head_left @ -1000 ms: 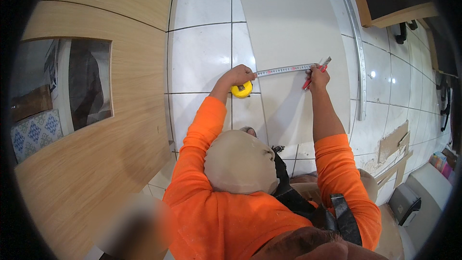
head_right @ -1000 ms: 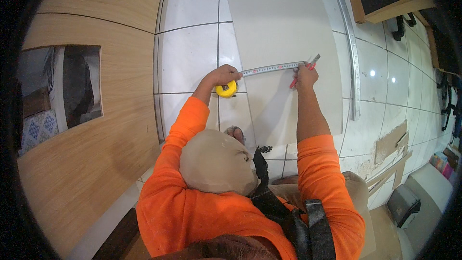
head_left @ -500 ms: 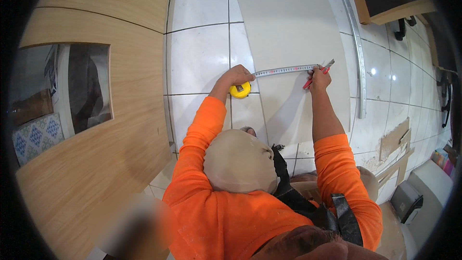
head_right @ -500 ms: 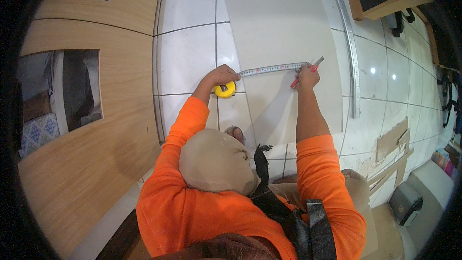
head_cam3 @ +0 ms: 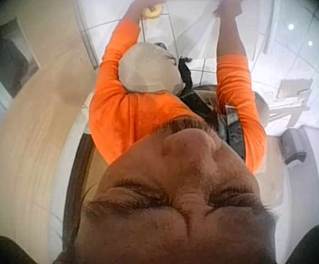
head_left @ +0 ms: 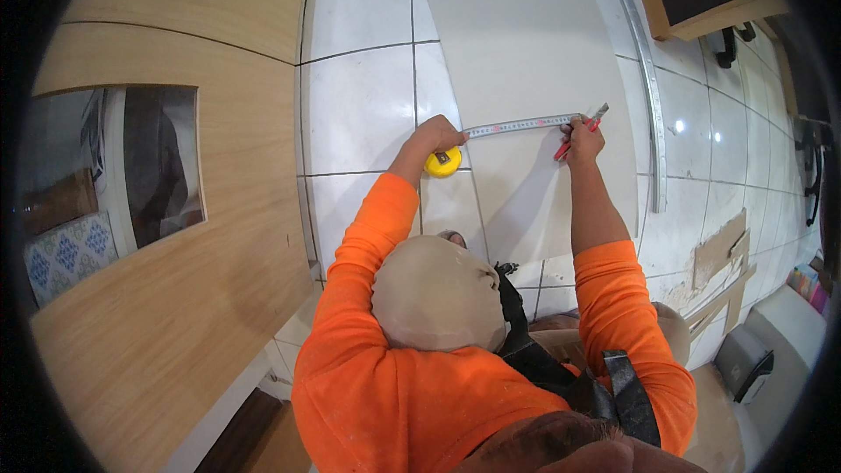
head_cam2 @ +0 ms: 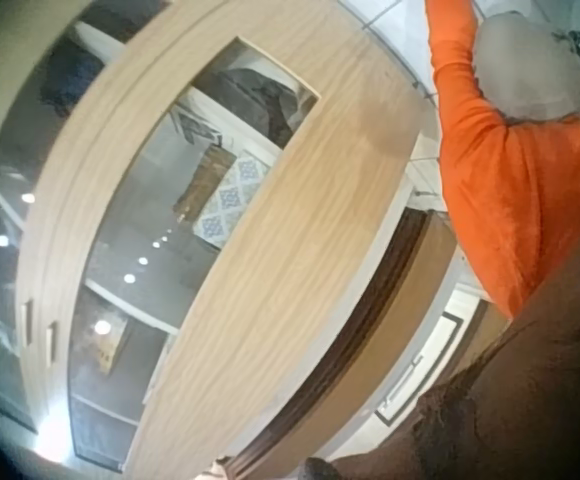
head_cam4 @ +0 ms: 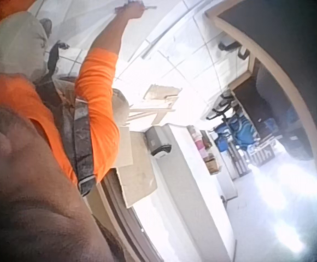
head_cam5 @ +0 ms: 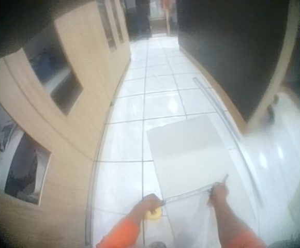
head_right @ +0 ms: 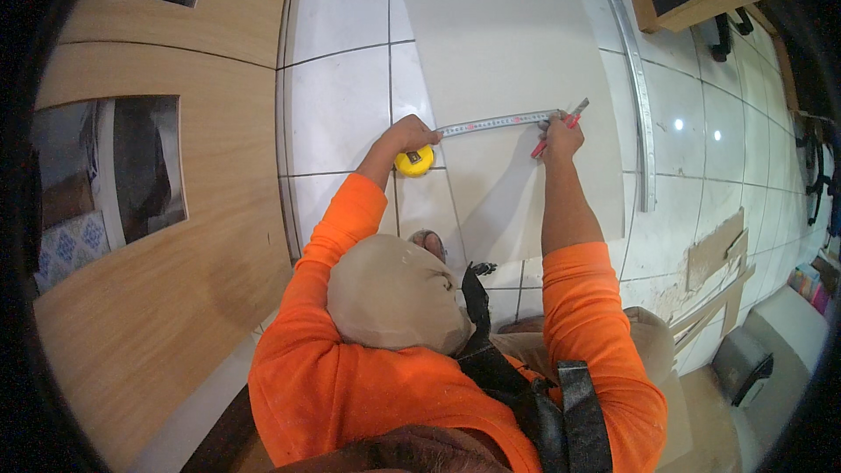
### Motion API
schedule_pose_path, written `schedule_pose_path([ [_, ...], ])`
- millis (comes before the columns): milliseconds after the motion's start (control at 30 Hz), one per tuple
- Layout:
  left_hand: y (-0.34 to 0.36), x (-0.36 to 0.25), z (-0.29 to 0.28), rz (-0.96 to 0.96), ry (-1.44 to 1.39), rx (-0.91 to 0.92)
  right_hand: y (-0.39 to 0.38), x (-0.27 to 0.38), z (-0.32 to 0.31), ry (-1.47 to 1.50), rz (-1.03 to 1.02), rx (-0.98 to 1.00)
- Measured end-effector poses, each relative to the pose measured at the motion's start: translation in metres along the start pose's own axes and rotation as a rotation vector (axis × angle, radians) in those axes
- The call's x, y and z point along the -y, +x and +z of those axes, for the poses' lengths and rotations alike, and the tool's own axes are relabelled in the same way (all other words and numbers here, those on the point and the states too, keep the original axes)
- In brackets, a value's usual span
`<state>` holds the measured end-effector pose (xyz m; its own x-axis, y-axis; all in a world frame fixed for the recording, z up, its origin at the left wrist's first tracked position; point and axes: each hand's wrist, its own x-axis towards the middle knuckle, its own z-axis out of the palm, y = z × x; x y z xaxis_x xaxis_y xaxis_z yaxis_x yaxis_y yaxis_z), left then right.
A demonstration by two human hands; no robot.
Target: The person measures and marks a large white board on the floor using a tape measure and a metal ruler. They then use a utility knife to score and cut the board along the marked lines.
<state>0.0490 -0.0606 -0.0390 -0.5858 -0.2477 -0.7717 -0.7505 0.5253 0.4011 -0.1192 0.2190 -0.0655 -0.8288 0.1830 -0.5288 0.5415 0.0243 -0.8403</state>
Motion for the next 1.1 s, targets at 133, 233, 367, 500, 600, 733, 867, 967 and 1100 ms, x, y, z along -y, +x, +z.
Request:
schedule_pose_path([
  [133, 0.002, -0.005, -0.001, -0.04, 0.076, 0.009, 0.005, 0.01, -0.011, -0.112, 0.002, 0.133],
  [233, 0.002, -0.003, -0.002, -0.021, 0.085, 0.021, 0.006, 0.025, -0.026, -0.323, -0.05, 0.204],
  [367, 0.002, -0.013, 0.003, -0.019, 0.098, -0.029, 0.02, 0.027, -0.068, -0.756, -0.448, 0.056],
  [500, 0.01, 0.012, 0.008, -0.053, -0.004, -0.035, -0.016, 0.047, -0.072, -1.182, -0.512, 0.21],
  [600, 0.013, 0.008, 0.011, -0.067, 0.061, -0.071, -0.024, 0.054, -0.068, -1.27, -0.439, 0.265],
  [733, 0.01, -0.001, 0.009, -0.06, 0.094, -0.055, -0.026, 0.056, -0.061, -1.302, -0.419, 0.26],
  [867, 0.012, 0.003, 0.006, -0.039, 0.127, -0.018, -0.026, 0.056, -0.051, -1.35, -0.447, 0.281],
  [967, 0.012, 0.002, 0.006, -0.031, 0.117, -0.024, -0.027, 0.057, -0.048, -1.378, -0.438, 0.289],
  [1100, 0.009, -0.001, 0.006, -0.035, 0.081, -0.023, -0.026, 0.053, -0.048, -1.379, -0.482, 0.277],
])
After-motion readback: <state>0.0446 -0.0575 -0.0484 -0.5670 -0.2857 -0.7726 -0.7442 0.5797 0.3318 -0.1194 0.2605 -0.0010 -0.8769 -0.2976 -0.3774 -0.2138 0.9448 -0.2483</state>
